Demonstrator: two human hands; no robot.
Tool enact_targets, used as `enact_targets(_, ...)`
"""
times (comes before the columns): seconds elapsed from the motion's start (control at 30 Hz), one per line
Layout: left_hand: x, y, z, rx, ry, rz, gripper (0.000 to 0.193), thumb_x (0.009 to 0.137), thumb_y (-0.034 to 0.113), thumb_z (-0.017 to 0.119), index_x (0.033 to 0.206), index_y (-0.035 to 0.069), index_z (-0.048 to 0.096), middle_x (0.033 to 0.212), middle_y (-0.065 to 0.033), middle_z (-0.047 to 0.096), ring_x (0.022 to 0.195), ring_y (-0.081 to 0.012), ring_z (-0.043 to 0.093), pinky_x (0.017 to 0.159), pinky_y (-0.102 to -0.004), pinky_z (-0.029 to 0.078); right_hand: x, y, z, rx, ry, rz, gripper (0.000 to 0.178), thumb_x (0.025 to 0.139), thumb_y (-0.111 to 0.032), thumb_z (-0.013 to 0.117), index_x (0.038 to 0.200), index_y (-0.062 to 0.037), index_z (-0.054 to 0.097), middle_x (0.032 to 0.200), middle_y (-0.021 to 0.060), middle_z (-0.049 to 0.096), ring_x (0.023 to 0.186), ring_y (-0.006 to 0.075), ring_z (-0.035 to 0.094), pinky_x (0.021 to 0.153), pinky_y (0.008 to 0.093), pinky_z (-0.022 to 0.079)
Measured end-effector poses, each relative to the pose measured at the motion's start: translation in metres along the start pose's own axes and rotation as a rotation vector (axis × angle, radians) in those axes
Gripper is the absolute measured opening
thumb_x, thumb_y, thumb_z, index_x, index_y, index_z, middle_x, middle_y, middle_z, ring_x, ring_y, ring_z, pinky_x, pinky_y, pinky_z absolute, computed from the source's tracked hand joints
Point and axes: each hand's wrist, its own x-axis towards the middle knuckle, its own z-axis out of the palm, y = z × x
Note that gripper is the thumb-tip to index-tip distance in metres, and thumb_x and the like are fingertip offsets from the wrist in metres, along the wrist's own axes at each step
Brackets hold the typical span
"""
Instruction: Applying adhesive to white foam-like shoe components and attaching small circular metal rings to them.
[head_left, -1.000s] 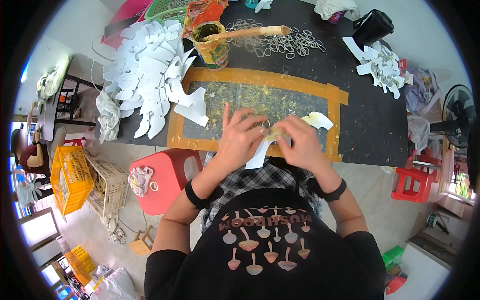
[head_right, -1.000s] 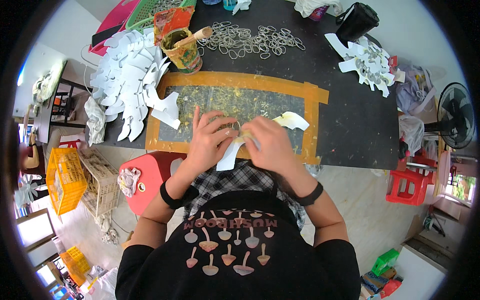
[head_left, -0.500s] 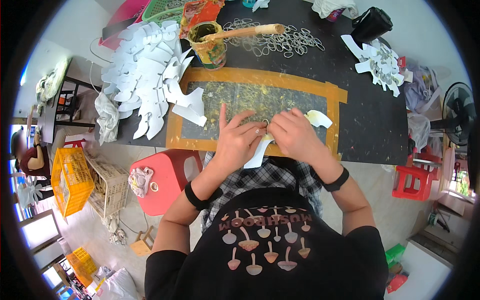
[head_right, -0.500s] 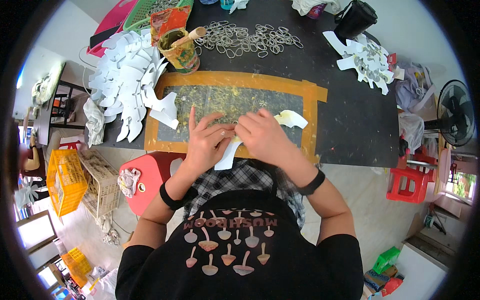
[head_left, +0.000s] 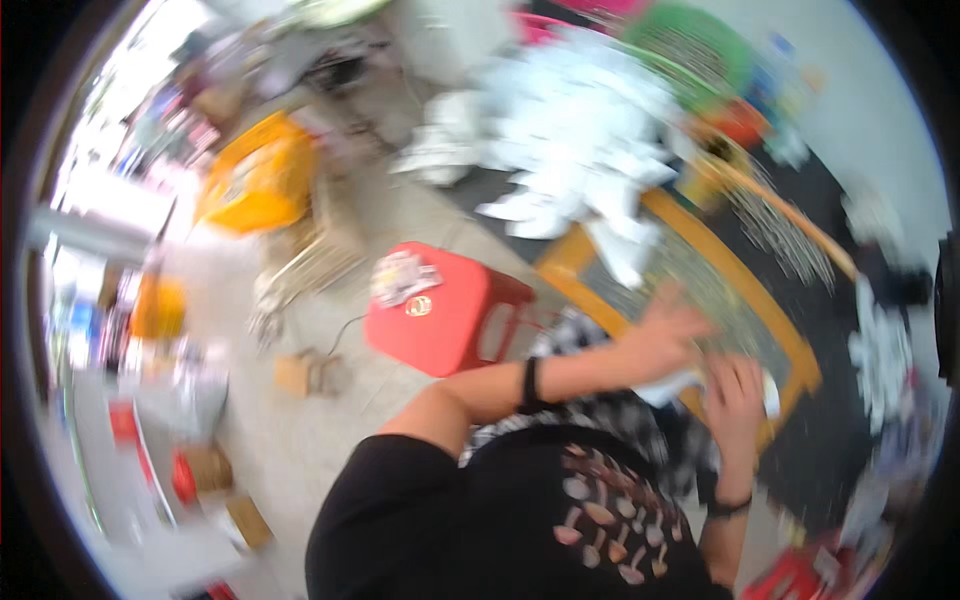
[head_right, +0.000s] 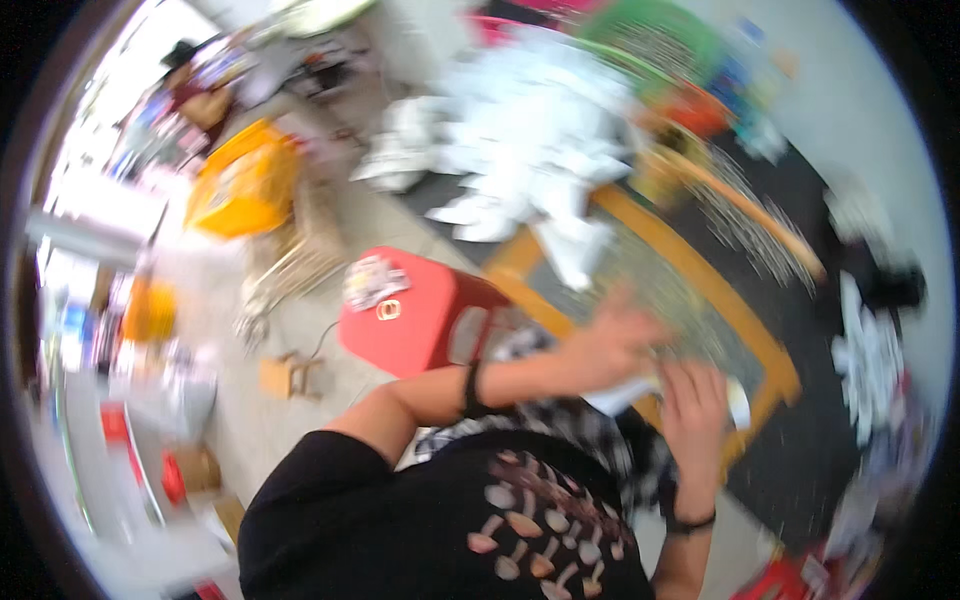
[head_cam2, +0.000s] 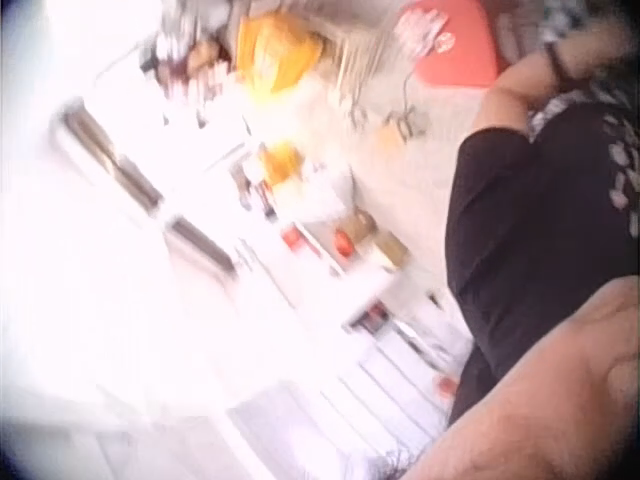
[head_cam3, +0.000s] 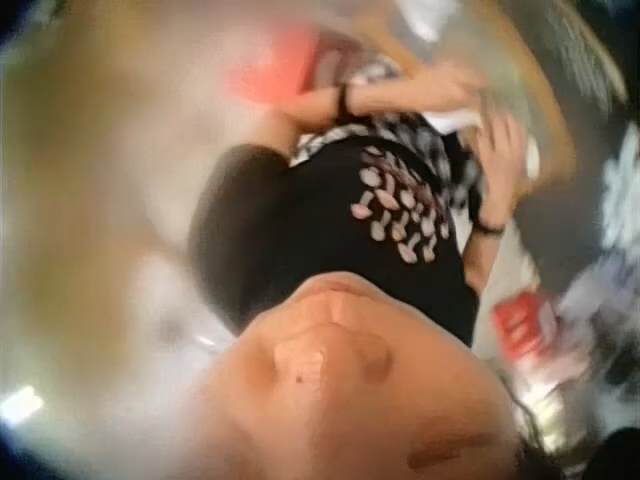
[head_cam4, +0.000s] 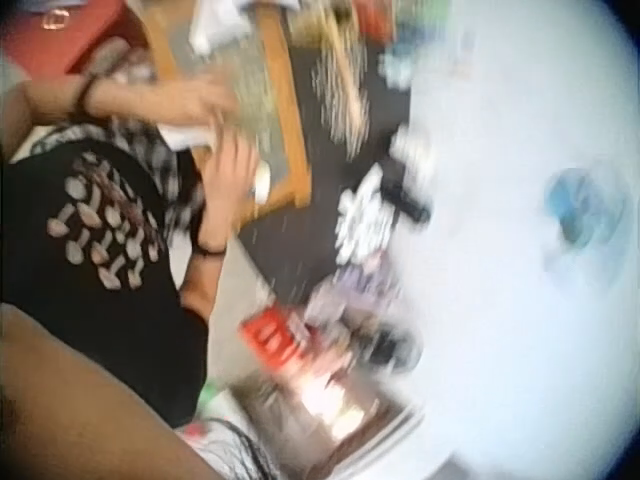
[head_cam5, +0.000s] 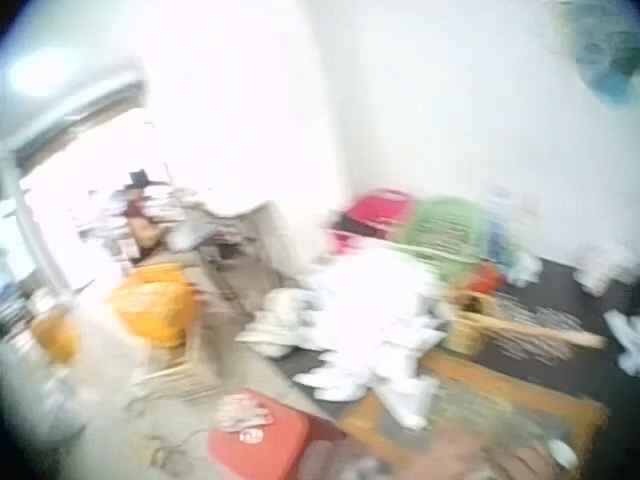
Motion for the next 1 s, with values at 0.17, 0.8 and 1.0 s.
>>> enact_targets(0.17, 0.002, 0.004, 0.010, -0.139, -0.011, 0.114, 0.008, 0.068, 0.017, 0.064, 0.067, 0.011, 0.069, 0.097, -0.0032, 0.066, 0.098, -0.0248, 0.059, 0.109, -0.0666, 0.018, -0.023, 0.030, 0.012, -0.009, -0.051, -0.078, 0.012, 0.082, 0.000, 0.063, 0.093, 0.0043, 0.061, 0.092, 0.0184, 0.057, 0.087, 0.0376, 0.054, 0.078, 0.0440, 0.044)
enact_targets(0.8, 0.015, -0.005, 0.017, 0.007, -0.141, 0.051, 0.017, 0.089, 0.033, 0.063, 0.097, 0.021, 0.071, 0.097, -0.0053, 0.065, 0.102, -0.0283, 0.058, 0.096, -0.0654, 0.033, -0.009, 0.017, -0.019, 0.033, 0.060, -0.289, 0.035, 0.091, -0.026, 0.064, 0.113, 0.0010, 0.065, 0.103, 0.0203, 0.065, 0.089, 0.0339, 0.063, 0.080, 0.0401, 0.050)
enact_targets(1.0, 0.003, -0.012, 0.066, -0.010, 0.059, 0.222, 0.010, 0.069, 0.025, 0.060, 0.072, 0.027, 0.070, 0.072, 0.0069, 0.061, 0.096, -0.0267, 0.057, 0.106, -0.0742, 0.010, -0.035, 0.012, -0.029, -0.089, 0.135, -0.019, 0.043, 0.089, -0.033, 0.067, 0.116, 0.0007, 0.064, 0.110, 0.0215, 0.065, 0.095, 0.0337, 0.064, 0.086, 0.0408, 0.050)
